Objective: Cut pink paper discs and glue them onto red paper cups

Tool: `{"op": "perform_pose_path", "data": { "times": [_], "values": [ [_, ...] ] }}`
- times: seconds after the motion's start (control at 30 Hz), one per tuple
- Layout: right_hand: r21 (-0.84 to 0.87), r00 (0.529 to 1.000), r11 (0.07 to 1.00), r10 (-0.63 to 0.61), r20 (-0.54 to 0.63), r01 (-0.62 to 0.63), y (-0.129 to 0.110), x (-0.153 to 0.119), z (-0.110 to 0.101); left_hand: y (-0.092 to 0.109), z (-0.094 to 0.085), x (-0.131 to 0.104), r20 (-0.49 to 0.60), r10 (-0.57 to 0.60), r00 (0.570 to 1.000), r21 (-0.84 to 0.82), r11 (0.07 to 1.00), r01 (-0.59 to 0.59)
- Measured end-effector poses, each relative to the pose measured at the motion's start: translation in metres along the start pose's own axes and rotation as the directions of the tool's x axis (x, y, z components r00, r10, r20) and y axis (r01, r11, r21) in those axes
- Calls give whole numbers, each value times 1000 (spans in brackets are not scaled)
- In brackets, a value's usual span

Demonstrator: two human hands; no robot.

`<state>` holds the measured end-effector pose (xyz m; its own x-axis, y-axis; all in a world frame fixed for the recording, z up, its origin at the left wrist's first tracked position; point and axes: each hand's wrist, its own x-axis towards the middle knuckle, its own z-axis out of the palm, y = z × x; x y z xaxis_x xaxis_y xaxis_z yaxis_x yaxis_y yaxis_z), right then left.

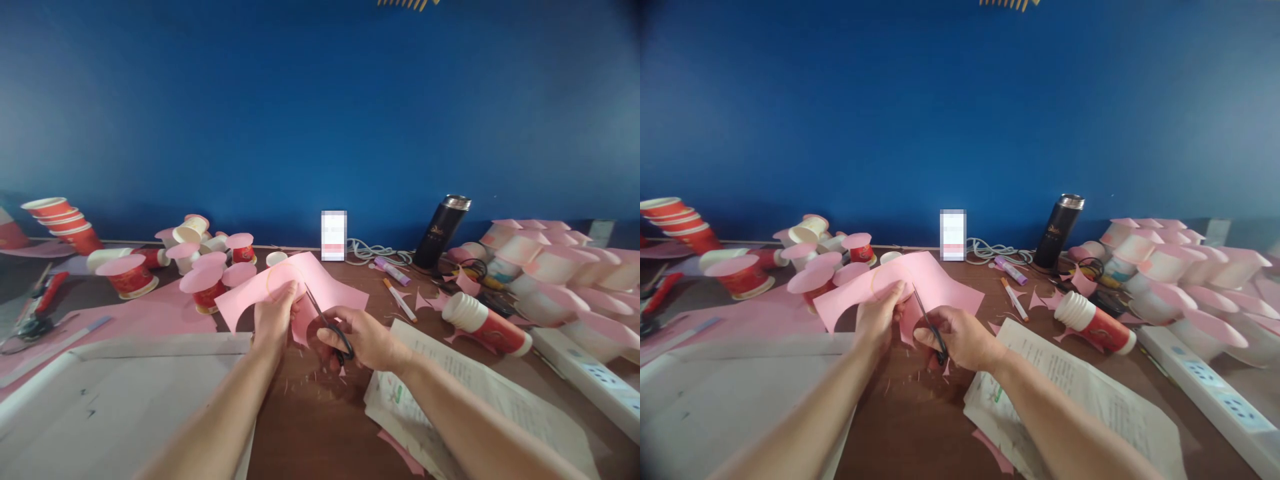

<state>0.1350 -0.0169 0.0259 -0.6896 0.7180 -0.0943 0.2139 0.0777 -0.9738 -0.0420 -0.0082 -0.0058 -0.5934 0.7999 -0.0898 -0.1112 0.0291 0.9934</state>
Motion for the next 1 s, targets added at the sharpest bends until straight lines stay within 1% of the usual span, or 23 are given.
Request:
{"op": "perform_pose_path", "data": {
  "times": [0.07, 0.13, 0.27, 0.37, 0.47, 0.53, 0.67, 0.77, 0.9, 1.0],
  "values": [
    [-33, 999, 999, 38, -22, -39, -3, -3, -3, 2, -2, -2, 36, 40, 999, 26, 999, -41],
    [-45, 998, 997, 64, -20, -65, -7, -5, -6, 4, -3, -4, 60, 52, 997, 49, 997, -55],
    [-43, 996, 996, 84, -1, -84, -13, -8, -11, 11, -4, -7, 55, 22, 998, 98, 995, -27],
    [-54, 994, 993, 109, 25, -108, -11, -8, -12, 14, -4, -9, 49, 2, 999, 154, 988, -9],
    [-27, 996, 995, 93, -11, -94, -6, -6, -13, 15, -3, -12, 43, -5, 999, 181, 984, -3],
    [-2, 998, 998, 63, -28, -63, -3, -3, -12, 13, -2, -11, 51, -6, 999, 149, 989, -2],
    [42, 1000, 999, 25, -8, -25, 2, 2, -9, 1, -1, -4, 81, -3, 997, 81, 997, -3],
    [84, 999, 996, 3, -40, 1, 7, 5, -6, -3, -3, -2, 86, -15, 996, 53, 999, 11],
    [193, 996, 981, -14, -93, 32, 14, 10, 0, 2, -1, -11, 118, -82, 990, -8, 996, 84],
    [232, 990, 971, -17, -137, 49, 17, 13, 2, 8, 4, -20, 157, -151, 976, -54, 986, 161]
  ]
}}
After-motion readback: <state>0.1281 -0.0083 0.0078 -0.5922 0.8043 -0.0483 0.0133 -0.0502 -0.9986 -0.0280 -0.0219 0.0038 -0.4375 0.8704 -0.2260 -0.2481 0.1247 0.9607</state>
